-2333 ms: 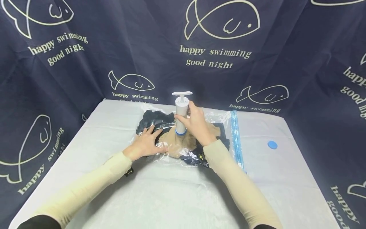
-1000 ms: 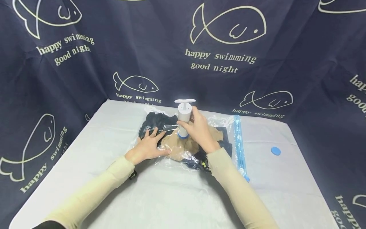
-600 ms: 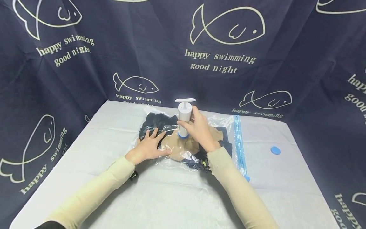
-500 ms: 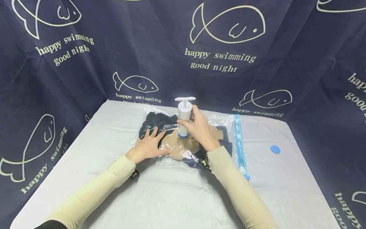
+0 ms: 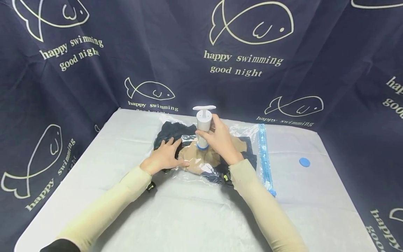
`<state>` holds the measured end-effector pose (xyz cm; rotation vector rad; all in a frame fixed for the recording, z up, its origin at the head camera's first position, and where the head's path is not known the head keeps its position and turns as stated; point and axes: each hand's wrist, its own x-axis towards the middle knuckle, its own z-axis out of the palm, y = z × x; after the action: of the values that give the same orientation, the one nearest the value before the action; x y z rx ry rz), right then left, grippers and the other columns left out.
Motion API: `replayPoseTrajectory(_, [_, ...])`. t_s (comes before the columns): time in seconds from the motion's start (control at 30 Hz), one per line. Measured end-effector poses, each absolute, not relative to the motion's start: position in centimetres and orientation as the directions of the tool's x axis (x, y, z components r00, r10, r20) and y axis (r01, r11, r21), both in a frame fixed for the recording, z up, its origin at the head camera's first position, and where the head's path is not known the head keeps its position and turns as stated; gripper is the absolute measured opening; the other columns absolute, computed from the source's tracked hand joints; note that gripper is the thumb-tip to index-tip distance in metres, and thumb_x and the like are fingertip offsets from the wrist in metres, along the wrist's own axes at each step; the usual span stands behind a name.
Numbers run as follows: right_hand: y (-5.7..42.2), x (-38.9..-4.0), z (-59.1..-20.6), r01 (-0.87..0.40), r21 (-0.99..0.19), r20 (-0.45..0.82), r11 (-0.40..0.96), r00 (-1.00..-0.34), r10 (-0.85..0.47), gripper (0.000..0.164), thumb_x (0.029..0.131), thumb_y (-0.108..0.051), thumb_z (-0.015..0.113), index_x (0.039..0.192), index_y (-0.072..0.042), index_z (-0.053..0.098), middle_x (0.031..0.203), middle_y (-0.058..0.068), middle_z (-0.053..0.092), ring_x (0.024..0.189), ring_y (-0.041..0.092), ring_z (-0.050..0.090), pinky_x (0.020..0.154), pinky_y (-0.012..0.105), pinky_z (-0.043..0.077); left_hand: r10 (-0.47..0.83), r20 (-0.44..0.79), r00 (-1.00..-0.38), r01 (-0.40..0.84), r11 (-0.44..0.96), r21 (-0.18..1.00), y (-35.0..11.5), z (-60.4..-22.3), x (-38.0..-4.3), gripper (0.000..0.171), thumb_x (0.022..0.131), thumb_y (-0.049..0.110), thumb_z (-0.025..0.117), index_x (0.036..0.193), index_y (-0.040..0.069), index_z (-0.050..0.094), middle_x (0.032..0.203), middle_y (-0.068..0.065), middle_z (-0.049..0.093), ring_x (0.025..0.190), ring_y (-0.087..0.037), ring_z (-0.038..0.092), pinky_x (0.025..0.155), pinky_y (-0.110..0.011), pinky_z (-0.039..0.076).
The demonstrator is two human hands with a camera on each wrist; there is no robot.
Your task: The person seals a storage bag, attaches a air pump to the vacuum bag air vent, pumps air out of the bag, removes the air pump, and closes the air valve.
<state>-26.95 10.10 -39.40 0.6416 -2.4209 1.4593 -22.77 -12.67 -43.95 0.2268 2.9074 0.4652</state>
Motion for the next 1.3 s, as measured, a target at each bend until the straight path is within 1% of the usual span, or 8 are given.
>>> replayPoseTrajectory(0.17, [10.6,-27.3,-38.7,-0.475,-0.767,0.405,0.432,-0.88,-0.25,0.059,0.081,-0.015,0.089,0.127,-0.002,0.054,0.109,0.021,0.07,0.104,0.037,0.071,0.096,0.046,0.06,0.246,0.007,-0.969,0.224,0.873,0.434,-10.9,-42.0,-24.0,0.115,0.076,0.065,0.083,0.162,0.01,0.03,0.157,-0.021,0.046,0.141,-0.045,0.049,0.106,-0.066,0.047])
replayPoseTrajectory(0.27, [10.8,-27.4,-38.4,-0.475,-0.748,0.395,0.463,-0.88,-0.264,0.059,0.079,-0.016,0.09,0.124,-0.002,0.055,0.106,0.021,0.071,0.101,0.036,0.073,0.091,0.048,0.061,0.279,0.116,-0.953,0.296,0.784,0.546,-9.4,-41.4,-24.8,0.109,0.08,0.056,0.084,0.161,0.007,0.03,0.157,-0.02,0.046,0.142,-0.038,0.049,0.113,-0.057,0.044])
replayPoseTrajectory(0.47, [10.7,-27.4,-38.4,-0.46,-0.765,0.364,0.451,-0.886,-0.286,0.06,0.081,-0.016,0.089,0.128,-0.002,0.054,0.114,0.021,0.07,0.109,0.034,0.071,0.094,0.046,0.06,0.233,0.285,-0.93,0.367,0.552,0.748,-7.0,-41.9,-26.0,0.088,0.085,0.037,0.085,0.156,0.009,0.04,0.144,-0.014,0.061,0.132,-0.031,0.061,0.109,-0.045,0.051])
replayPoseTrajectory(0.67, [10.8,-27.1,-38.0,-0.436,-0.807,0.325,0.399,-0.891,-0.316,0.064,0.083,-0.014,0.087,0.136,0.0,0.055,0.129,0.021,0.067,0.121,0.035,0.066,0.102,0.044,0.057,0.211,0.339,-0.917,0.399,0.474,0.785,-6.3,-43.1,-26.5,0.058,0.091,0.024,0.08,0.141,0.008,0.056,0.127,-0.013,0.071,0.117,-0.025,0.07,0.098,-0.033,0.058])
replayPoseTrajectory(0.83, [11.8,-27.1,-36.6,-0.482,-0.796,0.381,0.367,-0.869,-0.316,0.076,0.084,-0.01,0.086,0.149,-0.005,0.046,0.134,0.022,0.065,0.119,0.037,0.068,0.101,0.047,0.056,0.223,0.334,-0.916,0.401,0.465,0.789,-6.2,-43.3,-26.7,0.052,0.09,0.018,0.081,0.136,0.006,0.059,0.126,-0.016,0.07,0.118,-0.029,0.07,0.099,-0.036,0.058])
replayPoseTrajectory(0.97, [12.1,-27.2,-34.8,-0.603,-0.717,0.519,0.35,-0.797,-0.309,0.074,0.086,-0.008,0.083,0.151,-0.007,0.047,0.135,0.018,0.064,0.118,0.034,0.067,0.097,0.047,0.057,0.242,0.32,-0.916,0.4,0.486,0.777,-6.1,-43.1,-26.8,0.05,0.091,0.016,0.08,0.135,0.006,0.058,0.127,-0.015,0.069,0.118,-0.029,0.069,0.098,-0.037,0.058])
replayPoseTrajectory(1.17, [11.5,-27.2,-32.2,-0.808,-0.393,0.695,0.438,-0.573,-0.434,0.04,0.091,-0.013,0.08,0.127,-0.001,0.068,0.118,0.014,0.069,0.097,0.024,0.066,0.074,0.038,0.055,0.274,0.309,-0.911,0.41,0.508,0.757,-5.9,-42.7,-26.8,0.048,0.093,0.018,0.078,0.134,0.007,0.057,0.125,-0.012,0.069,0.114,-0.026,0.069,0.095,-0.038,0.059])
replayPoseTrajectory(1.3, [11.3,-27.2,-31.6,-0.852,-0.253,0.711,0.458,-0.485,-0.509,0.022,0.097,-0.011,0.072,0.115,0.002,0.073,0.103,0.013,0.069,0.082,0.021,0.061,0.069,0.034,0.053,0.257,0.314,-0.914,0.405,0.537,0.74,-5.7,-42.4,-26.9,0.048,0.091,0.019,0.08,0.133,0.006,0.059,0.122,-0.012,0.069,0.109,-0.026,0.069,0.092,-0.04,0.058])
